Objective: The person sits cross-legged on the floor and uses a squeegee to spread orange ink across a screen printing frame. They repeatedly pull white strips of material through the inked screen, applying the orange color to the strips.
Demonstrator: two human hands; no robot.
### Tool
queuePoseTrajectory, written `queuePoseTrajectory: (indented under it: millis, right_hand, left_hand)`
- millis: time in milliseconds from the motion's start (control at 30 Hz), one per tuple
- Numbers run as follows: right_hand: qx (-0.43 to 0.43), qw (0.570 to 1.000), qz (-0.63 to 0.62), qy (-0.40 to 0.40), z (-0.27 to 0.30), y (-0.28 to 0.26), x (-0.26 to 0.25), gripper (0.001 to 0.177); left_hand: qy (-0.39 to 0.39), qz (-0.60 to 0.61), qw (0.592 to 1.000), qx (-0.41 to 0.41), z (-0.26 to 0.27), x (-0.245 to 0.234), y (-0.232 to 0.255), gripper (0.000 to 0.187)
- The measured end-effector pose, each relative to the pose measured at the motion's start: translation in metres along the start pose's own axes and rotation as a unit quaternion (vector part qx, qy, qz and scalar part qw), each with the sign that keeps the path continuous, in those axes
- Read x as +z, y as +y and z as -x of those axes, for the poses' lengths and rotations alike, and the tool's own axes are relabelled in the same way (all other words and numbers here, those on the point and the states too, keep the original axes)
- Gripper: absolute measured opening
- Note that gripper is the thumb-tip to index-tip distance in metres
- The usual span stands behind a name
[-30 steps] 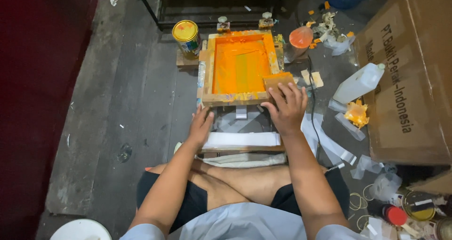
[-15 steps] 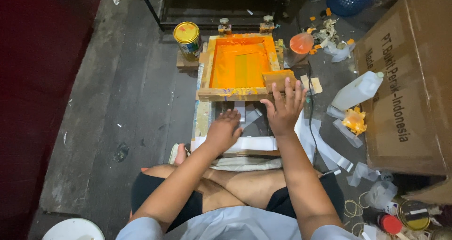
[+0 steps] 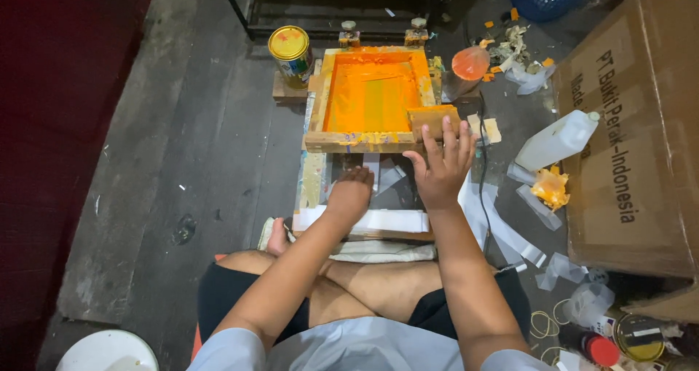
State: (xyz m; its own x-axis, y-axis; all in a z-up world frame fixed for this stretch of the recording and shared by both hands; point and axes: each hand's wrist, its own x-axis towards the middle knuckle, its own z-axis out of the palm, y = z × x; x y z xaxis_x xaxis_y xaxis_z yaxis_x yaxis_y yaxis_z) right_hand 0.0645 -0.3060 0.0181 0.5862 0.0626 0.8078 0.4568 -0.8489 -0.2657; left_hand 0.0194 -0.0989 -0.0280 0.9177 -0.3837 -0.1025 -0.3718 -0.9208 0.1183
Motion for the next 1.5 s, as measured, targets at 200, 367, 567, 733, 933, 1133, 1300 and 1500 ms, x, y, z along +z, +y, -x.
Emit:
queuePoseTrajectory:
  millis: [200,367,567,733,933,1133,1300,1500]
  right_hand:
    - [0.003,1.0,-0.01,-0.015,0.0,0.0,-0.003,0.06]
    - [0.004,0.999,-0.017,-0.028,-0.002,0.001,-0.007,0.061]
    - [0.0,0.999,-0.021,-0.04,-0.001,0.005,-0.009,0.062]
    - [-0.026,0.998,-0.025,-0.052,-0.003,0.007,-0.017,0.062]
    - [-0.028,0.993,-0.024,-0.116,0.002,0.001,-0.034,0.071]
    - [-0.019,0.976,0.009,-0.219,0.007,-0.01,-0.034,0.081]
    - [-0.001,0.958,0.043,-0.283,0.026,-0.004,-0.015,0.087]
    - [0.059,0.93,0.021,-0.361,-0.009,-0.042,-0.048,0.074]
  left_hand:
    - [0.081,0.002,0.997,0.01,0.011,0.01,-0.004,0.024]
    - [0.151,0.047,0.987,0.026,0.042,-0.008,-0.017,0.023]
    - [0.202,0.245,0.945,-0.078,0.089,-0.08,-0.036,0.019]
    - [0.229,0.531,0.803,-0.143,0.106,-0.063,-0.071,0.024]
    - [0.199,0.747,0.61,-0.172,0.105,-0.041,-0.079,0.019]
    - [0.181,0.809,0.543,-0.135,0.095,-0.012,-0.088,0.019]
    - [0.172,0.839,0.501,-0.121,0.098,-0.017,-0.085,0.019]
    - [0.165,0.867,0.458,-0.106,0.102,-0.024,-0.079,0.021]
